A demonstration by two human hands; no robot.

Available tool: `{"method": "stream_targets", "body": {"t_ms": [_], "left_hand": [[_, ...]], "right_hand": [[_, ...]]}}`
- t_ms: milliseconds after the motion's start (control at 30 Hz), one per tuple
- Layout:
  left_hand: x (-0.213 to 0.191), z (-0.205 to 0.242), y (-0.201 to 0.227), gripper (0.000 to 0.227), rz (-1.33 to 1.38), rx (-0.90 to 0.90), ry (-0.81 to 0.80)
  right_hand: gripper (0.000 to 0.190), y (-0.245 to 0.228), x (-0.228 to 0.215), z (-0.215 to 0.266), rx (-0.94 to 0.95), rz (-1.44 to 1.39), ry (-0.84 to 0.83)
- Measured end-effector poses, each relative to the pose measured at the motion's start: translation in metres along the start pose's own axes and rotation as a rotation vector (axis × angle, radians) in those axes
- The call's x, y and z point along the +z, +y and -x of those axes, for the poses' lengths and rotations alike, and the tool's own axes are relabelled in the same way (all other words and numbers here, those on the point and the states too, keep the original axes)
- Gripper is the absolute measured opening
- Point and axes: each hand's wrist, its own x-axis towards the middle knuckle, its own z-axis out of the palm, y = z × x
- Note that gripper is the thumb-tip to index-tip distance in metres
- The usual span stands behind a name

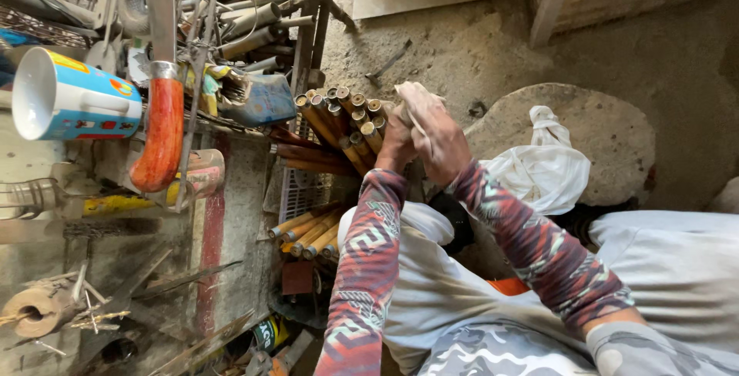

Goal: The person sits on the floor and uses a sanding block and a white cloth to smooth and wipe the surface of wooden handles. They handle several cylindrical wooden pieces and a curved sickle blade, rubbing the wood with the block and cloth, then placing the items back into a nearby crate.

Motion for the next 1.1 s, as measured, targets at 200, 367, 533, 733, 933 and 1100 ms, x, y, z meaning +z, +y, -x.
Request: {"method": "stream_targets", "body": {"t_ms": [200, 367, 533, 733, 933, 1100], "left_hand": [[-0.007, 0.004, -0.021, 0.029, 0.02, -0.017, 0.268], [-0.012, 0.0, -0.036, 0.031, -0.24, 0.158, 0.242], [-0.009, 0.01, -0.05, 0.024, -0.04, 0.033, 0.287], [0.026, 0.0, 0.016, 0.015, -0.348, 0.093, 0.301], [0.051, 0.003, 0.05, 0.01, -0.548, 0.06, 0.444], [0.043, -0.006, 0.039, 0.006, -0.453, 0.326, 0.292]], "right_hand": [[0.06, -0.009, 0.003, 0.0, -0.008, 0.066, 0.004], [0.049, -0.011, -0.001, -0.008, 0.033, -0.018, 0.075], [0.057, -0.021, 0.0, -0.009, -0.091, 0.007, 0.017], [0.053, -0.019, -0.008, 0.002, -0.1, 0.077, -0.004], [0.057, 0.0, -0.019, 0.071, -0.052, 0.019, 0.095], [0.057, -0.004, -0.017, 0.015, -0.129, 0.056, 0.093]]}}
